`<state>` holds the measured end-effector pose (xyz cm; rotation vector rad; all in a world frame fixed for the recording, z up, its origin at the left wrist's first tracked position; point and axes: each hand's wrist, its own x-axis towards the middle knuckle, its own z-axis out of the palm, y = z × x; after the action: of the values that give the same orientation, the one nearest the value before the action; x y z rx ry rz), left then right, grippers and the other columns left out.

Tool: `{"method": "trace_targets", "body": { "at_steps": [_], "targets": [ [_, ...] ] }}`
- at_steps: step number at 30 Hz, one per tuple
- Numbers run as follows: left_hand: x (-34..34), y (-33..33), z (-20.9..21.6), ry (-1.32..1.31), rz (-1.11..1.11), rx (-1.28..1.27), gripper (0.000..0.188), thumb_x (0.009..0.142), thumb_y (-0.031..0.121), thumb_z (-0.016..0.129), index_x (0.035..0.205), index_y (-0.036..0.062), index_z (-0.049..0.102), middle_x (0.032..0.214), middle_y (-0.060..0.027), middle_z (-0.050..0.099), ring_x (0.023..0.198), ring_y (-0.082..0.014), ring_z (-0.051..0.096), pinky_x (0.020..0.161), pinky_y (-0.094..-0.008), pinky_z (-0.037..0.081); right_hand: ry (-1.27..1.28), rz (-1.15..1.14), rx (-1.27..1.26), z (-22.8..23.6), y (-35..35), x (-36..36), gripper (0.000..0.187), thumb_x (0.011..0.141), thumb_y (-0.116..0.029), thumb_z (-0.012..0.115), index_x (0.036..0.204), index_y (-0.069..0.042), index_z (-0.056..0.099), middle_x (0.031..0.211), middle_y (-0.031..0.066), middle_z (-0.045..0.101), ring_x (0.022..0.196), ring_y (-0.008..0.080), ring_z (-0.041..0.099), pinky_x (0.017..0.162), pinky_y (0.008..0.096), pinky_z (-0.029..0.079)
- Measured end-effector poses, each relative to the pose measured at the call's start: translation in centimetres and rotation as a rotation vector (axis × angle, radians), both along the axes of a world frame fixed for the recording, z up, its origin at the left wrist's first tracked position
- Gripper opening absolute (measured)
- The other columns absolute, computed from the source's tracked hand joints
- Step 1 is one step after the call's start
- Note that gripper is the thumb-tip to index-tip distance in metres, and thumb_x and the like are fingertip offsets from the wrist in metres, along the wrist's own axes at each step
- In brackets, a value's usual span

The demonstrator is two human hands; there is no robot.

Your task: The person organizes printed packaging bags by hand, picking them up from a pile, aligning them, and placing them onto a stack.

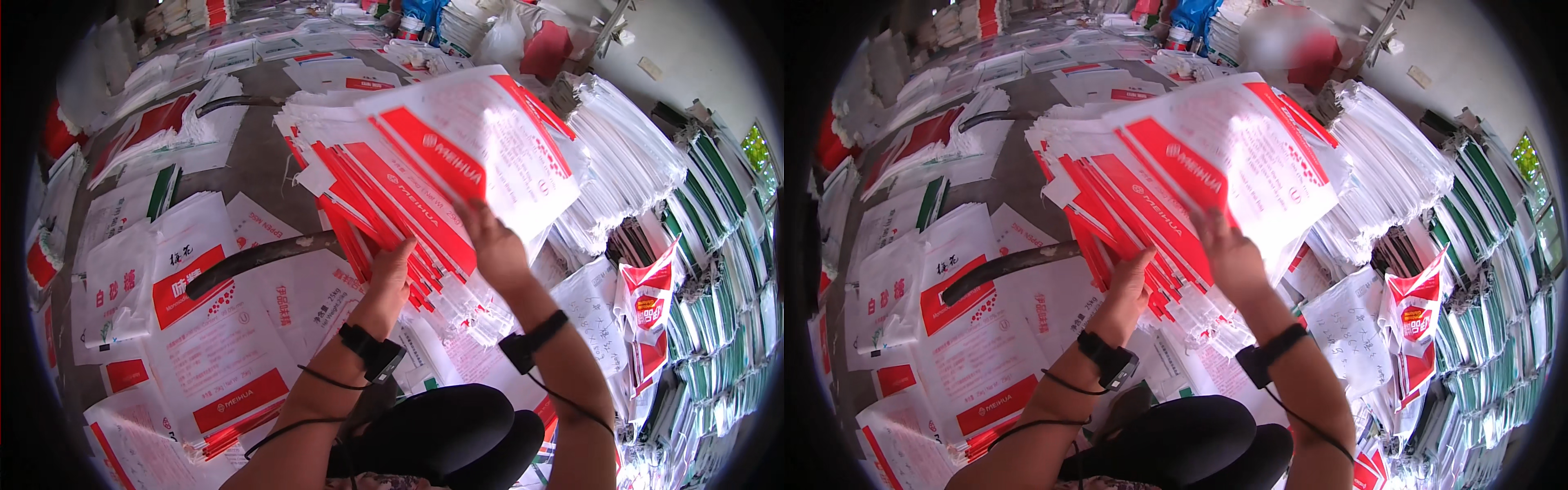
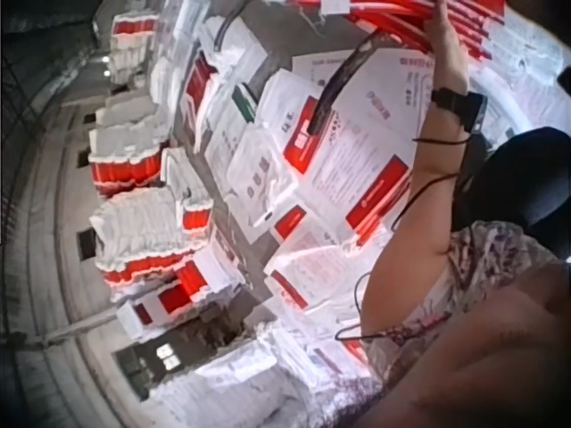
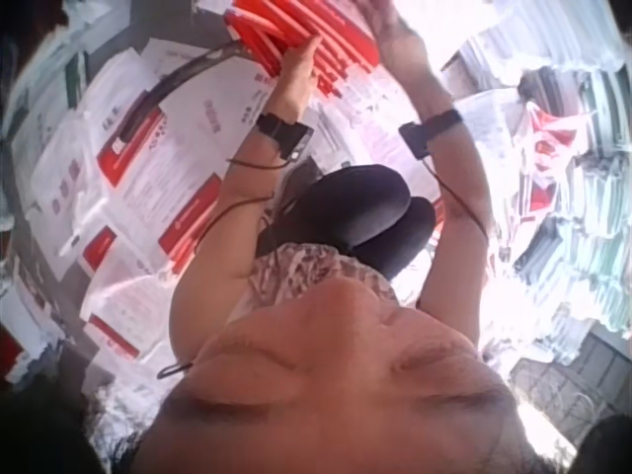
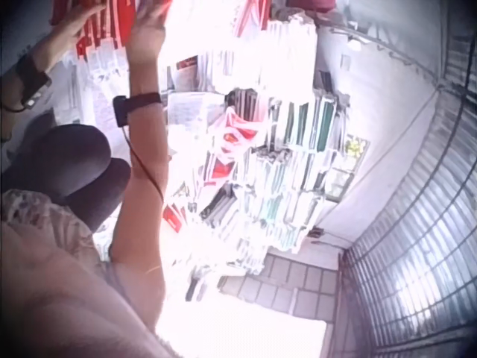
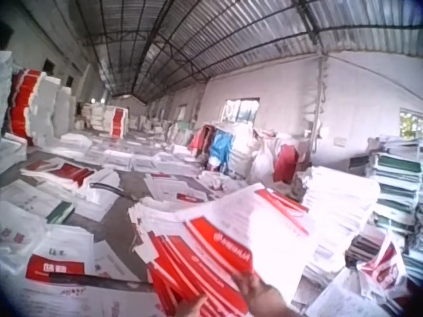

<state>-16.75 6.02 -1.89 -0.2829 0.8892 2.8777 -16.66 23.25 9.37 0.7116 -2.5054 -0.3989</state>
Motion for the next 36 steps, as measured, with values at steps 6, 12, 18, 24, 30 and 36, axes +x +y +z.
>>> {"method": "trace_targets", "body": {
  "at_steps": [6, 12, 18, 24, 30, 36],
  "targets": [
    [0.7, -0.5, 1.2, -0.123, -0.04, -0.05, 0.052, 0.086, 0.023, 0.073, 0.131, 0.0109, 0.051, 0.127, -0.0074, 0.059, 0.116, -0.021, 0.056, 0.096, -0.0437, 0.043, -0.095, -0.025, -0.047, -3.9, -2.2, -0.7, 0.053, 0.083, -0.008, 0.056, 0.136, -0.006, 0.046, 0.125, 0.0162, 0.053, 0.087, 0.0277, 0.067, 0.072, 0.0377, 0.057],
    [0.7, -0.4, 1.2, -0.105, 0.007, -0.026, 0.052, 0.086, 0.021, 0.072, 0.132, 0.0087, 0.05, 0.126, -0.0102, 0.059, 0.118, -0.0224, 0.055, 0.101, -0.0431, 0.042, -0.177, -0.197, 0.06, -4.6, -1.5, -2.7, 0.025, 0.083, -0.009, 0.058, 0.107, -0.004, 0.054, 0.1, 0.0115, 0.061, 0.083, 0.0262, 0.068, 0.067, 0.0368, 0.057],
    [0.8, -0.5, 1.4, -0.081, 0.007, -0.001, 0.052, 0.085, 0.018, 0.073, 0.13, 0.0071, 0.051, 0.123, -0.01, 0.06, 0.112, -0.0223, 0.058, 0.096, -0.0417, 0.047, -0.343, -0.096, -0.072, -3.2, -2.9, -0.2, 0.05, 0.08, -0.003, 0.057, 0.128, -0.013, 0.049, 0.108, 0.0117, 0.06, 0.085, 0.0299, 0.068, 0.07, 0.0394, 0.058],
    [0.2, -0.3, 0.2, -0.018, -0.003, 0.051, 0.054, 0.081, 0.019, 0.079, 0.127, 0.0083, 0.052, 0.12, -0.0079, 0.061, 0.111, -0.0196, 0.059, 0.094, -0.0353, 0.05, -0.349, 0.093, -0.221, -2.9, -2.0, 0.2, 0.052, 0.082, -0.007, 0.06, 0.132, -0.021, 0.055, 0.123, 0.0101, 0.061, 0.084, 0.0335, 0.069, 0.075, 0.0396, 0.058],
    [0.6, -0.6, 0.6, -0.092, 0.017, -0.014, 0.052, 0.084, 0.019, 0.074, 0.129, 0.0054, 0.051, 0.122, -0.0116, 0.06, 0.113, -0.0221, 0.058, 0.095, -0.0391, 0.049, -0.371, -0.055, -0.328, -2.9, -3.7, 0.3, 0.028, 0.088, -0.021, 0.061, 0.114, -0.01, 0.06, 0.106, 0.0118, 0.065, 0.085, 0.0323, 0.068, 0.072, 0.042, 0.056],
    [0.4, -0.1, 0.7, 0.002, -0.026, 0.151, 0.069, 0.082, 0.032, 0.079, 0.136, 0.009, 0.042, 0.129, -0.0103, 0.056, 0.119, -0.0235, 0.056, 0.102, -0.0399, 0.047, -0.348, -0.04, -0.264, -5.1, 1.7, -3.3, 0.037, 0.087, -0.009, 0.051, 0.124, -0.008, 0.057, 0.108, 0.0208, 0.064, 0.089, 0.0362, 0.067, 0.077, 0.0458, 0.055]
  ]
}}
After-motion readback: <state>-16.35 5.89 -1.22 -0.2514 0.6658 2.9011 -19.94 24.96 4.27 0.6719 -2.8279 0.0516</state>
